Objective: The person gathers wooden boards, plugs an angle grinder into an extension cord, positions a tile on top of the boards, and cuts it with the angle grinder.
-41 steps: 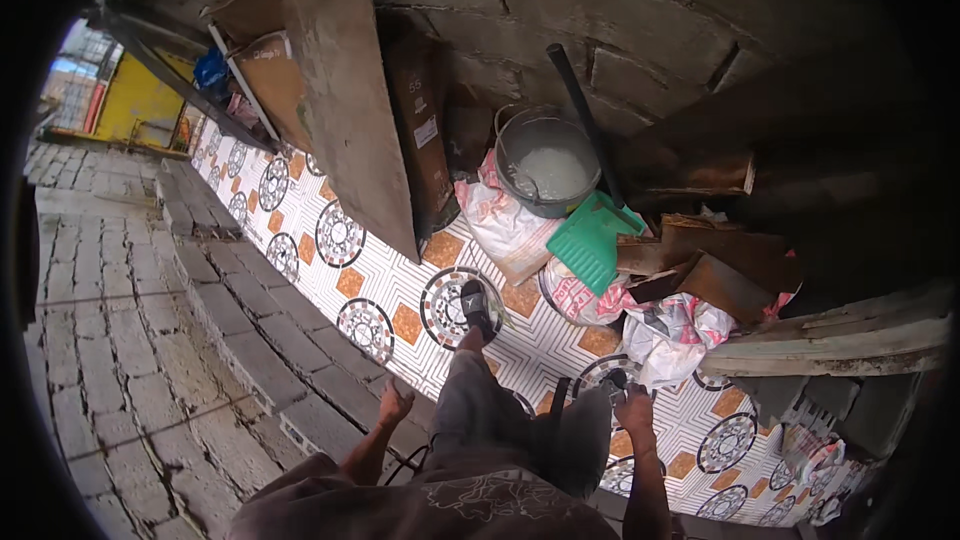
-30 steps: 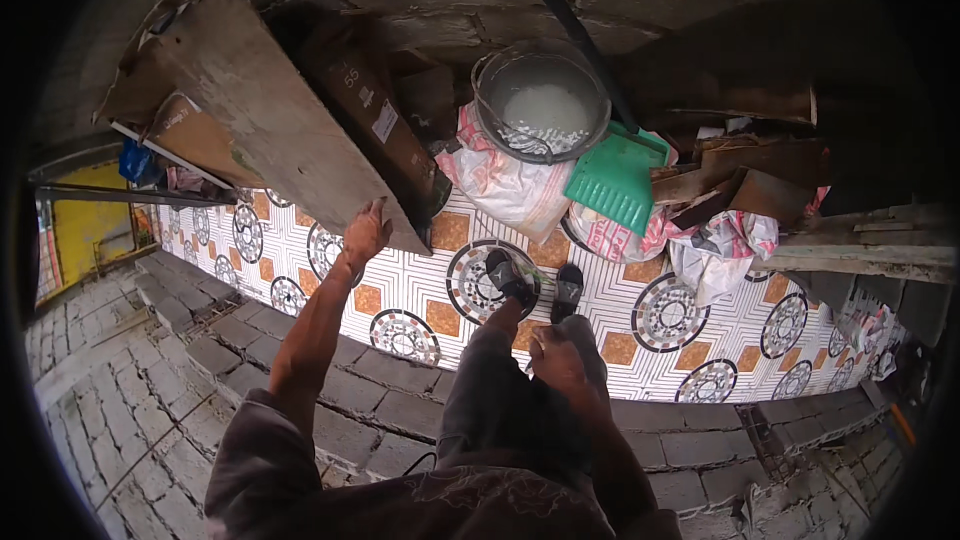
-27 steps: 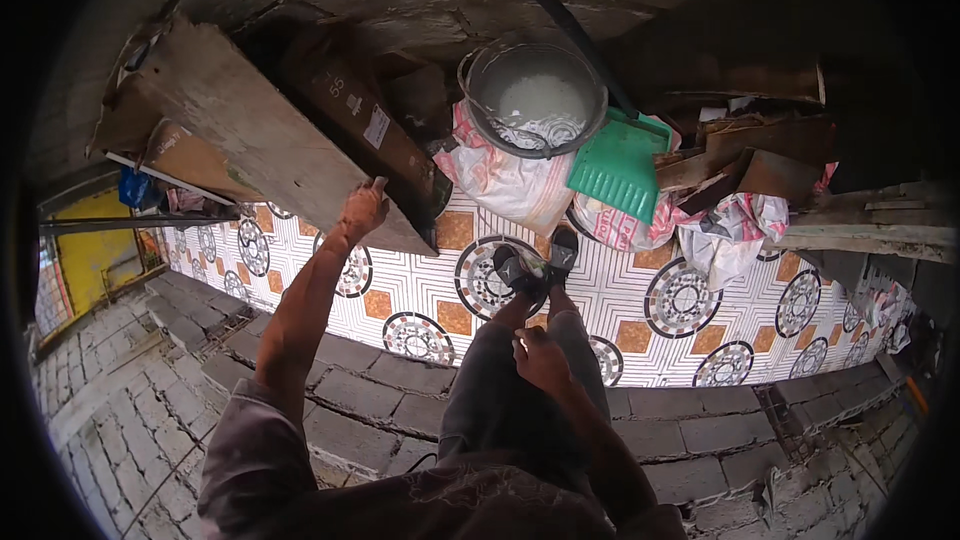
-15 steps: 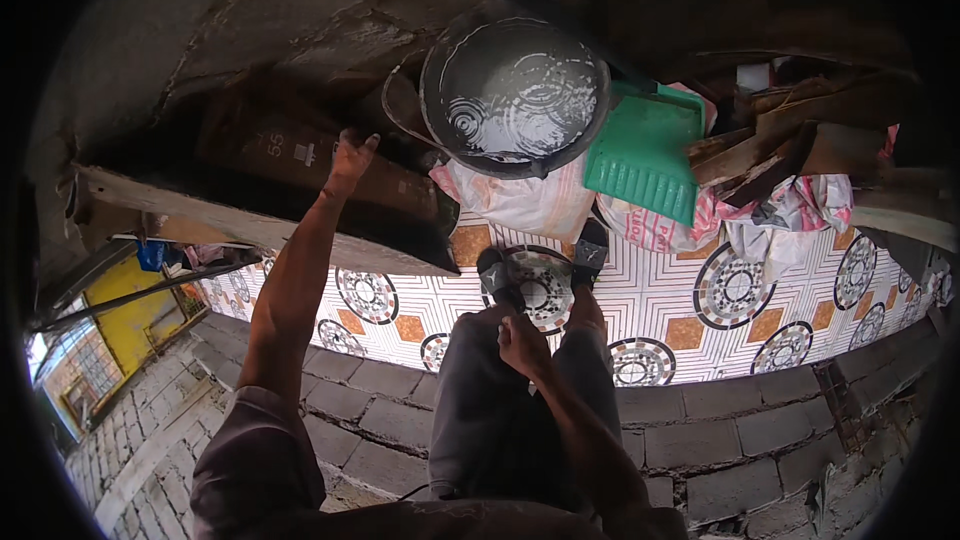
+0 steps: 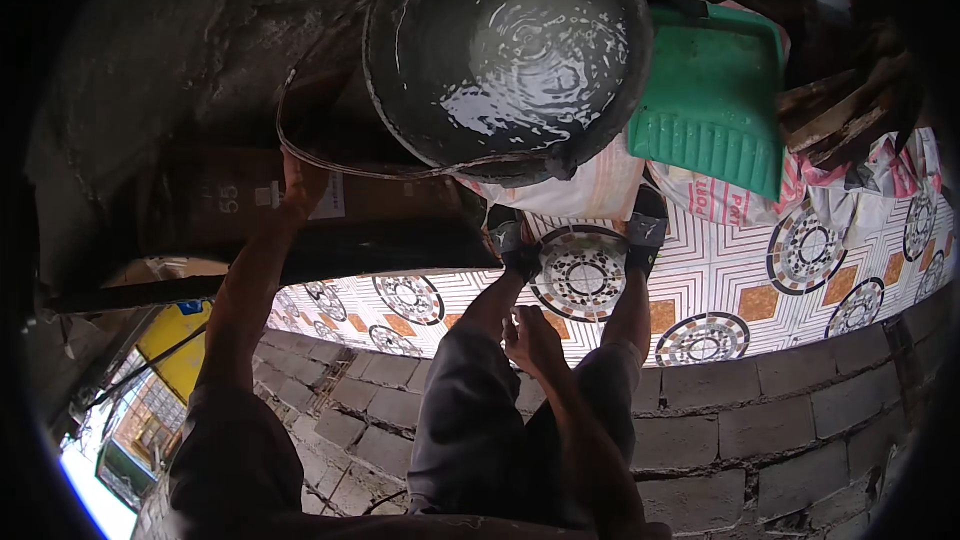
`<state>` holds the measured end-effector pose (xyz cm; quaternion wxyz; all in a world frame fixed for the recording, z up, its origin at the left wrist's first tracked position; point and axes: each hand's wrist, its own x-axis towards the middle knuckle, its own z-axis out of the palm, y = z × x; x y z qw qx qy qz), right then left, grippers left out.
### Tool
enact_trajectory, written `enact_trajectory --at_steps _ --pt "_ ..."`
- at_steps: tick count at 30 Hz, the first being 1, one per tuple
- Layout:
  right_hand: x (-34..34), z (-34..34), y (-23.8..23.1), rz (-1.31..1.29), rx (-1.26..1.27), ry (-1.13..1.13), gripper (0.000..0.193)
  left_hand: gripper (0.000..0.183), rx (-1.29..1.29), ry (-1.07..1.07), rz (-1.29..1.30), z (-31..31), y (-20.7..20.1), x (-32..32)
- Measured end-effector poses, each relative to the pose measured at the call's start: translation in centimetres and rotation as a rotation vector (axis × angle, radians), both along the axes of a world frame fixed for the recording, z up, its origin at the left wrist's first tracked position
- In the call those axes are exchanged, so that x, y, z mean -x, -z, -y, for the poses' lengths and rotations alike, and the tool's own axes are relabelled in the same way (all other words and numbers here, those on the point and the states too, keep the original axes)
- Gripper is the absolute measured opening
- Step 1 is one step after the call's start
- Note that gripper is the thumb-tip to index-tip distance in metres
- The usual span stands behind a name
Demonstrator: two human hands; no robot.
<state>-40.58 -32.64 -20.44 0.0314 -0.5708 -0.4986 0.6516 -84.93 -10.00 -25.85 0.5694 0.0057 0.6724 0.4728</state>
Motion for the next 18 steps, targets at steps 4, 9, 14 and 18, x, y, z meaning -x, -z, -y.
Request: enact_trajectory --at_steps 4,9,14,18 --pt "1.2 0.1 0.2 -0.056 -0.046 0.045 0.029 0.042 -0.149 0.114 0.196 -0.3 -0.2 7.4" --pt "0.6 -0.2 0.8 -0.004 0.02 0.039 0.026 0.035 -0.234 0.033 0.075 -5.7 3.4 4.3" --pt "0.1 -0.7 0.8 -0.032 0.004 0.058 0.023 0.034 -0.27 -0.085 -0.412 -12.5 4.5 3.1" --pt "-0.3 -0.1 1.7 0.029 -0.162 0.075 0.024 0.046 -0.396 -0.261 -0.516 -11.7 6.3 2.1"
